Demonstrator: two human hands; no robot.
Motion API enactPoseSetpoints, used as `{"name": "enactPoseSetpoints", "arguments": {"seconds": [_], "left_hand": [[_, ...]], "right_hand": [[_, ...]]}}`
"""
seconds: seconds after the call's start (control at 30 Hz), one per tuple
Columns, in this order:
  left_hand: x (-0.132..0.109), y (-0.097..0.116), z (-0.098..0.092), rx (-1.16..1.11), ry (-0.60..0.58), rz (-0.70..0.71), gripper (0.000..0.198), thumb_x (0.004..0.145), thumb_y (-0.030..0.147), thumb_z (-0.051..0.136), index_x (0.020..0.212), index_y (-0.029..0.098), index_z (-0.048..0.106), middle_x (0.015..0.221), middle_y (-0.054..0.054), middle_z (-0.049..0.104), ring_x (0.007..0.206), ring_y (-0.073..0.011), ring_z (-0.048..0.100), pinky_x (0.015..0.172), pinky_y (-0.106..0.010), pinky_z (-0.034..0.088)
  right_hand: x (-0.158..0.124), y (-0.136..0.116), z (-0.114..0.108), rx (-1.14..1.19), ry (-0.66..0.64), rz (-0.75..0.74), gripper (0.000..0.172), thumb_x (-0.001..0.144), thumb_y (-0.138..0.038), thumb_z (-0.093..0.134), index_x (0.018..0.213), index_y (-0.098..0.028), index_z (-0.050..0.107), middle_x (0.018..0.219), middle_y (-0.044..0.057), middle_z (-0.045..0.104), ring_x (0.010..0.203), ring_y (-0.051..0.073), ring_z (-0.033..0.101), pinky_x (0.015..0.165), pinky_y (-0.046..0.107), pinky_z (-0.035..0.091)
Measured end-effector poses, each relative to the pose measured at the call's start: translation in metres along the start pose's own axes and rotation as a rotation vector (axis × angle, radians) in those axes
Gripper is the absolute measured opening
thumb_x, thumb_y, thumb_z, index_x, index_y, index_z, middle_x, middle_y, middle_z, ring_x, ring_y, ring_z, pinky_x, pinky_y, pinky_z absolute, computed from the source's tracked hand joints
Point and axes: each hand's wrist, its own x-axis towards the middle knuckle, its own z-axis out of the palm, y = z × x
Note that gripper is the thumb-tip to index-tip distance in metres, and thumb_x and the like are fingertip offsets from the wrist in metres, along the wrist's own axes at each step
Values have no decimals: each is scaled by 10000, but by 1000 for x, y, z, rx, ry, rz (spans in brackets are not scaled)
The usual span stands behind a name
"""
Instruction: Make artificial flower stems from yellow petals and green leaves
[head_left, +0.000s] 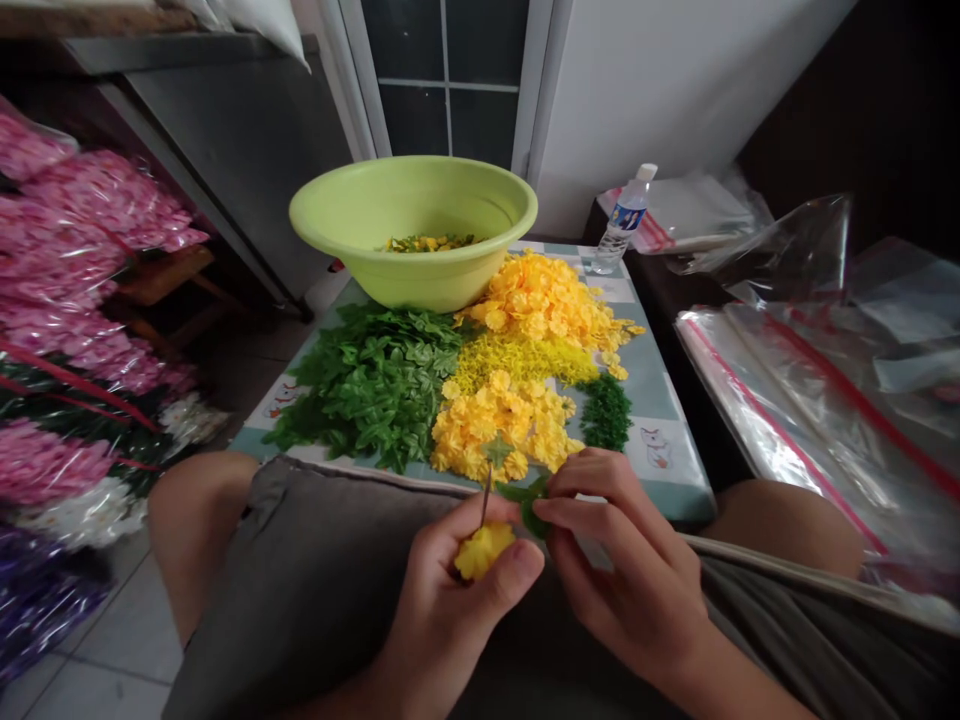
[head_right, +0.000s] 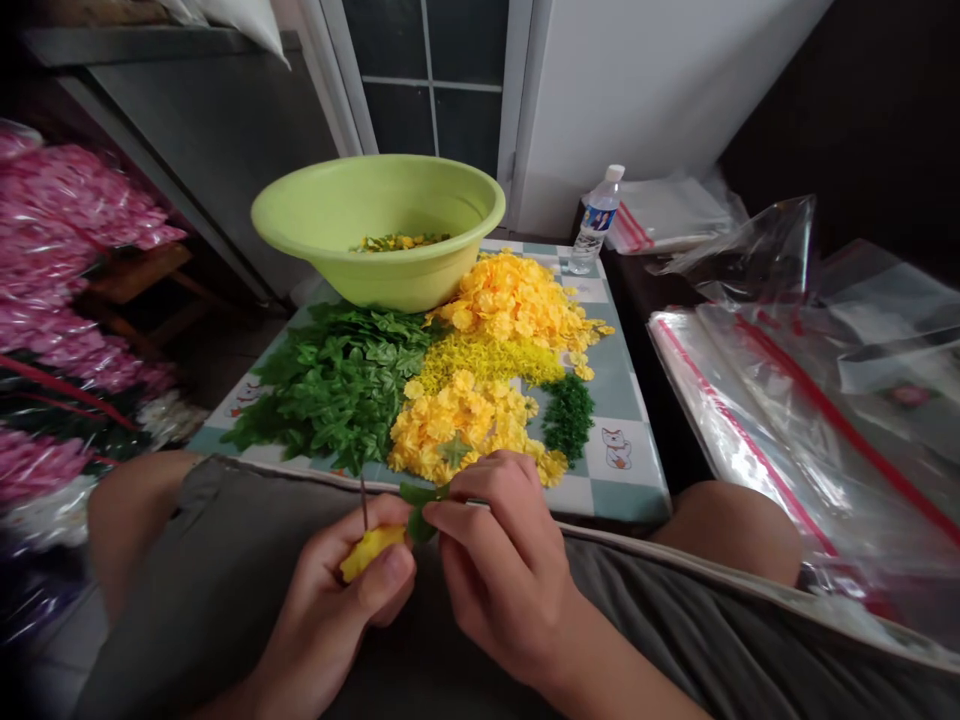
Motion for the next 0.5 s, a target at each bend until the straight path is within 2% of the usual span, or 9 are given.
{"name": "enactPoseSetpoints", "arguments": {"seconds": [0.1,0.23,0.5], "left_hand": [[2,2,1,7,1,-2,270,800,426,660,717,187,565,515,87,284,462,-69,210,413,-206,198],[3,5,2,2,-11,7,267,812,410,652,711,179,564,523,84,317,473,-68,232,419,-203,203],[3,7,1,-39,19,-49,294,779,425,682,713,170,551,536,86,333,486,-62,249,430,-188,225]], "right_hand": [[-1,1,3,-17,-26,-20,330,783,41,507,1017,-190,541,893,67,551,810,186,536,741,409,467],[0,2,8,-26,37,-64,245,789,31,512,947,-144,575,832,76,562,740,183,527,655,388,457],[-3,3,7,-214,26,-208,136,784,-2,561,879,-80,619,831,120,581,741,209,546,645,411,443]]}}
